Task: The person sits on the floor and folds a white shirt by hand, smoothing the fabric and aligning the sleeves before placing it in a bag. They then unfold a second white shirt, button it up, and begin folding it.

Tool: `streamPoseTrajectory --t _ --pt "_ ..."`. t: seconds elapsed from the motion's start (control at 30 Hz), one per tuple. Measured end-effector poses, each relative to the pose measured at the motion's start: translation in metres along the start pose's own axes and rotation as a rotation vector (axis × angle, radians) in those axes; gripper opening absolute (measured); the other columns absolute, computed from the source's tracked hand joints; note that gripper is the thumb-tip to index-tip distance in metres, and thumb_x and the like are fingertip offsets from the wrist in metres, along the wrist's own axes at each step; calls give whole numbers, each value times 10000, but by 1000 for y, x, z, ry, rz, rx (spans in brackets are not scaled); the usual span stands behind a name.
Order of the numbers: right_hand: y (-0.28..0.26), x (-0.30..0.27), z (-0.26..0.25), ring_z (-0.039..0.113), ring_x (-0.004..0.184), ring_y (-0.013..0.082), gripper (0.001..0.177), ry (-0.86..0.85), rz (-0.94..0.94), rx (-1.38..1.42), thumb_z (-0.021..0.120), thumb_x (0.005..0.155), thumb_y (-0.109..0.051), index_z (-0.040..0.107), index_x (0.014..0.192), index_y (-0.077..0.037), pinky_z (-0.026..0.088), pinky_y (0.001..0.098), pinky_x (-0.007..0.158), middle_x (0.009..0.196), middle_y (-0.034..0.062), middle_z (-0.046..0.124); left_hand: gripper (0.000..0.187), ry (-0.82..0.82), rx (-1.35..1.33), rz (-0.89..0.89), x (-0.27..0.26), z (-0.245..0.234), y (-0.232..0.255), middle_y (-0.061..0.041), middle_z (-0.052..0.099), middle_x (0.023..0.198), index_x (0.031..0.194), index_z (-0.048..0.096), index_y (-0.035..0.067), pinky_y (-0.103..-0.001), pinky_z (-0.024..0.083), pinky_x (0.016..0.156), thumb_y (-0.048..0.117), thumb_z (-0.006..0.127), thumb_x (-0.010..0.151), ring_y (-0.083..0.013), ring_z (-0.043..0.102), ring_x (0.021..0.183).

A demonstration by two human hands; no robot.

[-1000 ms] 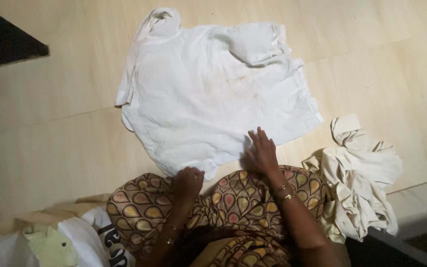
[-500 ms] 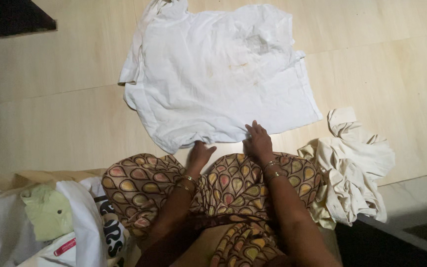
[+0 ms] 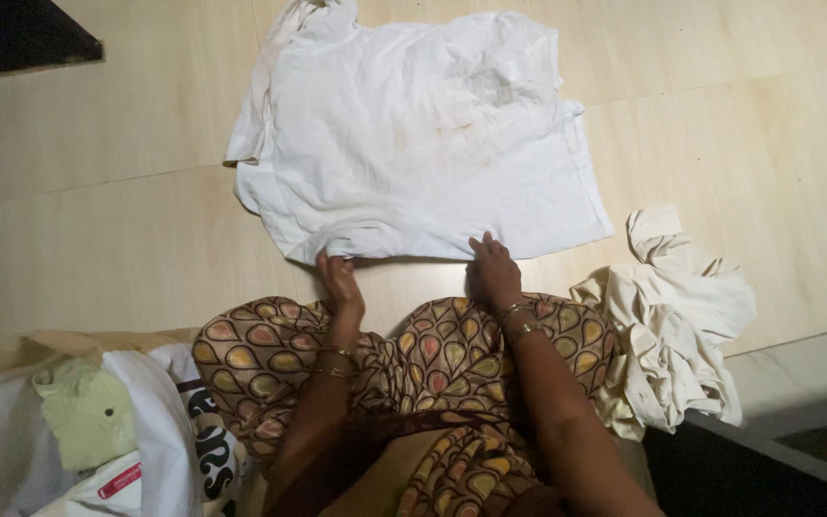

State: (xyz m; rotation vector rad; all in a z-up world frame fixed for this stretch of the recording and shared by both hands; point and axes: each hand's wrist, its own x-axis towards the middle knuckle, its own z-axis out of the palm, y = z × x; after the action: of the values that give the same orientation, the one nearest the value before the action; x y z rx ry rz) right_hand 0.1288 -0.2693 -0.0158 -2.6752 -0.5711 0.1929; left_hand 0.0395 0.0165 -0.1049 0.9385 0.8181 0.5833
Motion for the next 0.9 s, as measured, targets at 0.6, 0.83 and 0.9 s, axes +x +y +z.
streamPoseTrajectory --t 0.6,0.83,0.9 --pt "13 9 17 552 1267 380 541 17 8 -69 666 843 -216 561 1368 -143 531 455 960 1474 182 528 397 124 2121 1040 -162 -62 380 -41 686 1309 1186 716 210 -456 564 852 108 710 802 -246 682 1130" --pt "10 -1 16 716 981 340 233 -210 100 -203 620 983 -264 683 1125 -90 592 446 850 1174 172 720 900 -554 1805 -202 -219 -108 364 -67 640 1396 1521 459 257 -387 505 1062 207 861 718 -248 639 1257" --pt "1 -8 5 716 972 331 238 -351 -4 -178 643 943 -294 721 1041 -91 590 444 844 1121 166 726 1041 -629 1678 -208 -209 -103 361 -94 565 1452 1557 380 201 -384 473 1086 320 912 670 -250 583 1323"
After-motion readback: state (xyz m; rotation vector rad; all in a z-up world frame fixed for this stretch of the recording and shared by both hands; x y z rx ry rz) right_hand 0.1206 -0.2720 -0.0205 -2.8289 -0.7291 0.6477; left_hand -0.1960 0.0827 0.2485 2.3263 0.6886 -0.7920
